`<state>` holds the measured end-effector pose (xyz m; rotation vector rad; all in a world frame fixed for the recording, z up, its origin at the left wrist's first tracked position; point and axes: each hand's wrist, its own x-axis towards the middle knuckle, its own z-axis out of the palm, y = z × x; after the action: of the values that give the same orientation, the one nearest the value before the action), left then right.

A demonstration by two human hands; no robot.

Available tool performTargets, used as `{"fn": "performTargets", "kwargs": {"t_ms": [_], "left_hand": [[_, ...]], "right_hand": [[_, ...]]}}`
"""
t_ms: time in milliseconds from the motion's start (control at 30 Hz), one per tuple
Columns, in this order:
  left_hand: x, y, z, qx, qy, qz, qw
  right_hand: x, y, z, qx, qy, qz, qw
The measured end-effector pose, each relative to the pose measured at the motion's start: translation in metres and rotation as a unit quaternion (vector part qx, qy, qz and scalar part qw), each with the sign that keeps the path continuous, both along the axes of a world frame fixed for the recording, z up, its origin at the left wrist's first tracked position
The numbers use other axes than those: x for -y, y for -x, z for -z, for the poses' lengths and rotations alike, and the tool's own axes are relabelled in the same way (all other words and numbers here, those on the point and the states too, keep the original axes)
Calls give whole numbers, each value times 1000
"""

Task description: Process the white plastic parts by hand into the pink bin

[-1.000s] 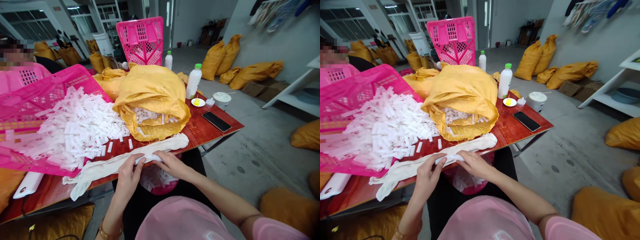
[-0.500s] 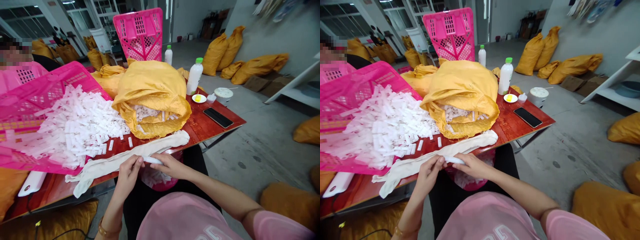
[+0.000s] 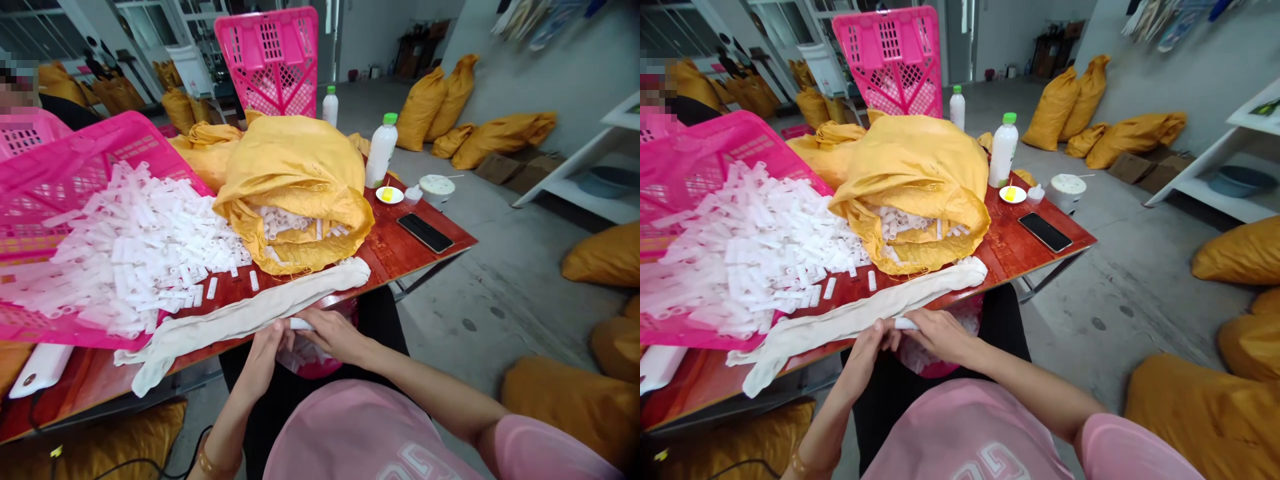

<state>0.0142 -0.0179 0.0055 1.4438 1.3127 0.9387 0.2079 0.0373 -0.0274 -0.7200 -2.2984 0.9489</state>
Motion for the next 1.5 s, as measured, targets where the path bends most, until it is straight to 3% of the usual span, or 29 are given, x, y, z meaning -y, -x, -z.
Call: {"fn": "performTargets", "kwargs": {"t_ms": [133,267,300,367,400,467,567,600,633,667,767,833,1000,1233,1400,1500], "left_hand": [[-3,8,-2,47,127,174,975],[-22,28,-4,4,156,242,958],[-31,38,-2,-44,137,212,967],[-55,61,3,-173,64,61,981],[-68,72,8,-246,13,-54,968],[-92,89,21,-318,-37,-186,929],[-114,98,41,-351,-55,-228,906],[-116,98,46,-358,-61,-230,903],[-115,99,50,-363,-67,-229,901],[-113,100,52,-367,-73,-227,899],[-98,107,49,-369,-86,-220,899],[-83,114,43,-359,-89,-224,902],[-42,114,30,-306,-71,-250,916],[-25,87,13,-154,-122,-307,931],[-19,72,-3,-155,-166,-285,931],[-10,68,-11,-141,-145,-289,936]], "right_hand": [[3,-5,12,46,31,-9,998],[5,-9,21,45,76,-15,996],[6,-11,25,59,76,-11,995],[6,-15,30,115,51,4,992],[4,-18,31,145,33,5,989],[-11,-20,23,178,14,-17,984],[-62,-9,-9,162,28,-10,986],[-85,0,-21,161,22,38,986],[-109,12,-31,176,-1,110,978],[-133,26,-39,183,-13,139,973],[-183,68,-42,207,-22,133,969],[-195,91,-31,237,-17,101,966],[-190,107,-11,319,-7,24,947],[-176,100,-27,367,-39,-24,929],[-150,101,-32,343,-75,26,936],[-150,80,-41,303,-90,88,944]]}}
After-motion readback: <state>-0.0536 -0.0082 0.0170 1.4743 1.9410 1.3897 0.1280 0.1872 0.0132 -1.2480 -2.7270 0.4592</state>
